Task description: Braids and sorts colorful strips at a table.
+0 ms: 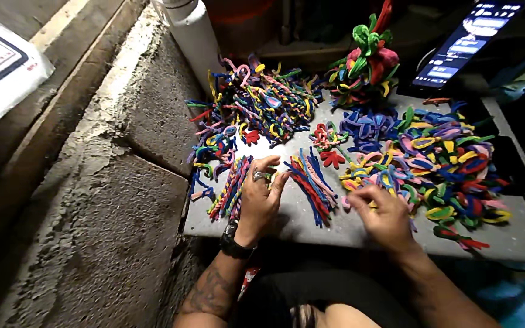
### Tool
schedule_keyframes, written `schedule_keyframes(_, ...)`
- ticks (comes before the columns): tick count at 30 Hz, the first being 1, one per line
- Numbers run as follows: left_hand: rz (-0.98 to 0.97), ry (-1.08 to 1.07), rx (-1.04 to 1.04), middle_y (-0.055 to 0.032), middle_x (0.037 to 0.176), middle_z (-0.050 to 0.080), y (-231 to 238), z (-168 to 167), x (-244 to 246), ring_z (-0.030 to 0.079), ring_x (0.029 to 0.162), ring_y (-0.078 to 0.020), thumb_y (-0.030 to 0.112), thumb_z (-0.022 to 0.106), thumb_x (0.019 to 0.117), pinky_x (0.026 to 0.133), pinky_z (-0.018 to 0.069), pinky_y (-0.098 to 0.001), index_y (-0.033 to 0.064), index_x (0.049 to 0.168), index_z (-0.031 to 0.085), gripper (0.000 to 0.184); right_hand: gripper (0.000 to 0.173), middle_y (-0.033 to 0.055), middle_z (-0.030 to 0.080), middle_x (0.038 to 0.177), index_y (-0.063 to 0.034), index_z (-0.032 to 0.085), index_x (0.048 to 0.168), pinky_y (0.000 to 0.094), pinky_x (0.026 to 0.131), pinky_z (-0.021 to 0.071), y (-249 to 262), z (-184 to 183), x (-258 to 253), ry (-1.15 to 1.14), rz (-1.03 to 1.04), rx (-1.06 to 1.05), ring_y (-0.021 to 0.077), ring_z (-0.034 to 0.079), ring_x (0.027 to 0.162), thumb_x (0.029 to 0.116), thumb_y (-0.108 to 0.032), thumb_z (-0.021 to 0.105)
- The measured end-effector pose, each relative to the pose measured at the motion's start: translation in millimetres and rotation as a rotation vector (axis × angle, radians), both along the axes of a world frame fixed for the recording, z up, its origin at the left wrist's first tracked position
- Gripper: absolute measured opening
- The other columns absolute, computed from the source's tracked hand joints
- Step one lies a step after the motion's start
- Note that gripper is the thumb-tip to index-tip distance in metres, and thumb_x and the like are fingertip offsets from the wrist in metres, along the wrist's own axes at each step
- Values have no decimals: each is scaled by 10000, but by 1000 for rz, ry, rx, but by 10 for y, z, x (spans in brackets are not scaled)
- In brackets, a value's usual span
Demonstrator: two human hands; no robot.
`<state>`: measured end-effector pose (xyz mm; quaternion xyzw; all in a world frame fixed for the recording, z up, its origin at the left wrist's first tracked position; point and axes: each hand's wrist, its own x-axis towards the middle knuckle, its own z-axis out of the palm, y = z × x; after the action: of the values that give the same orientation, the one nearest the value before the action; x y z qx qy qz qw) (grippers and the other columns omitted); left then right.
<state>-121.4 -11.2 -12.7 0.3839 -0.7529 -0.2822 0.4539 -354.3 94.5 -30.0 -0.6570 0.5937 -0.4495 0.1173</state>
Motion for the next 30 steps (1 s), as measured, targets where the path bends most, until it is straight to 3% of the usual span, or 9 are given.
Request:
schedule_keyframes(2,-16,-149,-5,-149,1323,622,33,-66,-76,658,1098,-206,235,653,994,904,571,-389,27,1374,579,440,244,146,704,870,39,698,972,278,738,553,-128,26,-64,-2,-197,34,141,667,772,994,-180,593)
schedule_keyframes(4,-107,-332,-91,-190,1424,568,92,-176,-212,619,1233,-321,290,687,968,984,544,-486,66,1394,607,488,232,189,710,917,51,703,993,401,769,572,-237,-10,-65,41,-231,107,248,695,820,988,-155,598)
schedule_keyframes(8,-205,-554,-184,-201,1551,457,133,-405,-366,481,1395,-400,450,644,976,1041,491,-534,208,1341,681,439,209,197,704,953,34,719,992,550,806,552,-348,-158,0,153,-168,215,352,696,881,983,-140,603)
schedule_keyframes(10,-208,-562,-141,-211,1545,463,140,-458,-329,481,1396,-404,466,630,981,1048,492,-526,151,1225,731,412,193,202,694,969,24,724,990,557,807,551,-350,-206,-7,200,-113,260,365,688,899,973,-132,612)
schedule_keyframes(13,-144,-491,-43,-231,1484,514,213,-471,-232,590,1278,-374,435,625,989,1019,520,-475,26,1069,713,426,161,233,683,1059,29,719,987,609,865,521,-326,-222,-61,219,-3,334,412,673,985,950,-112,648)
schedule_keyframes(16,-94,-412,118,-242,1467,504,264,-492,-137,624,1214,-328,435,623,991,970,548,-432,-2,1142,678,465,174,237,659,1201,33,707,1026,606,940,505,-338,-211,-103,211,105,378,411,653,1081,949,-115,655)
schedule_keyframes(21,-104,-320,219,-242,1422,530,294,-461,-141,566,1280,-298,425,631,989,1044,497,-392,-14,1294,624,535,247,250,578,1385,47,664,1036,538,998,509,-421,-222,-25,164,254,403,386,633,1182,997,-189,604)
schedule_keyframes(26,-257,-262,268,-242,1505,460,245,-441,-254,551,1322,-263,378,648,989,1061,497,-361,-27,1349,581,547,305,252,590,1376,66,660,1038,482,998,521,-431,-177,-74,143,351,441,348,651,1170,1039,-217,547)
schedule_keyframes(30,-325,-267,238,-233,1517,451,241,-455,-244,539,1341,-259,380,638,994,1070,494,-371,-3,1324,604,506,334,241,647,1271,73,631,1232,535,1005,513,-522,-24,-209,162,226,455,371,657,1147,1080,-172,461)
